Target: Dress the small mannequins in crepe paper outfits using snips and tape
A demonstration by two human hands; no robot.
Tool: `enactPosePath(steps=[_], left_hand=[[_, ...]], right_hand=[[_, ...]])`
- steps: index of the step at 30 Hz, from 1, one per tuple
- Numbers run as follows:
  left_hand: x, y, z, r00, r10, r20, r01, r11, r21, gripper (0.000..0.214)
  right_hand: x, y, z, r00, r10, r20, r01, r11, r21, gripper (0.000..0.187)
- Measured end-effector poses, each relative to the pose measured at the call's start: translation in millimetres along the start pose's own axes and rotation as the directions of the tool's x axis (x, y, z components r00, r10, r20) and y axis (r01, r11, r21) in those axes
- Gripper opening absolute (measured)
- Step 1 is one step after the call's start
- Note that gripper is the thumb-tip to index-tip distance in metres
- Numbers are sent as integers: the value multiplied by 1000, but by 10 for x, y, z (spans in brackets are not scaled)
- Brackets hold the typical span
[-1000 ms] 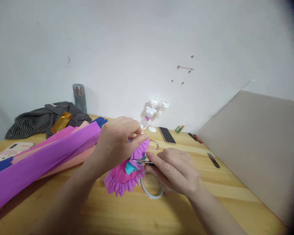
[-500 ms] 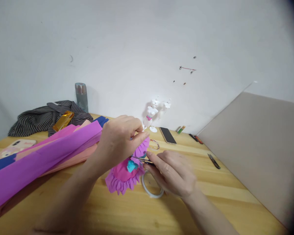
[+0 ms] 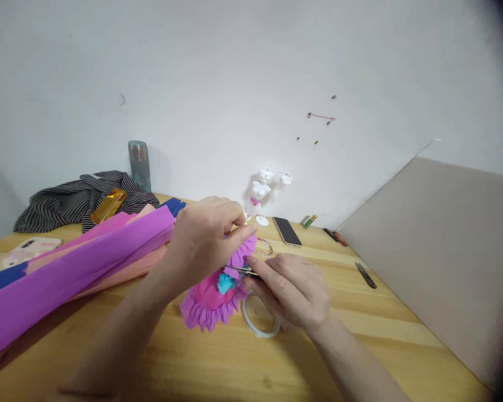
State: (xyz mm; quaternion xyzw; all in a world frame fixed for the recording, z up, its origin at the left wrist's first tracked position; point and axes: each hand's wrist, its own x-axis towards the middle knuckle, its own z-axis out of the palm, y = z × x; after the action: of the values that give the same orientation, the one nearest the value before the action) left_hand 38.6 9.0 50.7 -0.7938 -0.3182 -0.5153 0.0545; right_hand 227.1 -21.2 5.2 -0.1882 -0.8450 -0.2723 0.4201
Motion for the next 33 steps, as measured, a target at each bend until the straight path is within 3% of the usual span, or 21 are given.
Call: enactPosePath(steps=[11, 33], left_hand=[[-12, -17, 16, 1000, -10, 4, 10, 1000, -30, 22], [-3, -10, 20, 1000, -8, -3, 8, 999, -32, 22]], right_hand=[[79, 118, -67, 995, -25, 92, 18, 997, 76, 20], [153, 156, -77, 989, -80, 122, 67, 992, 110, 18]])
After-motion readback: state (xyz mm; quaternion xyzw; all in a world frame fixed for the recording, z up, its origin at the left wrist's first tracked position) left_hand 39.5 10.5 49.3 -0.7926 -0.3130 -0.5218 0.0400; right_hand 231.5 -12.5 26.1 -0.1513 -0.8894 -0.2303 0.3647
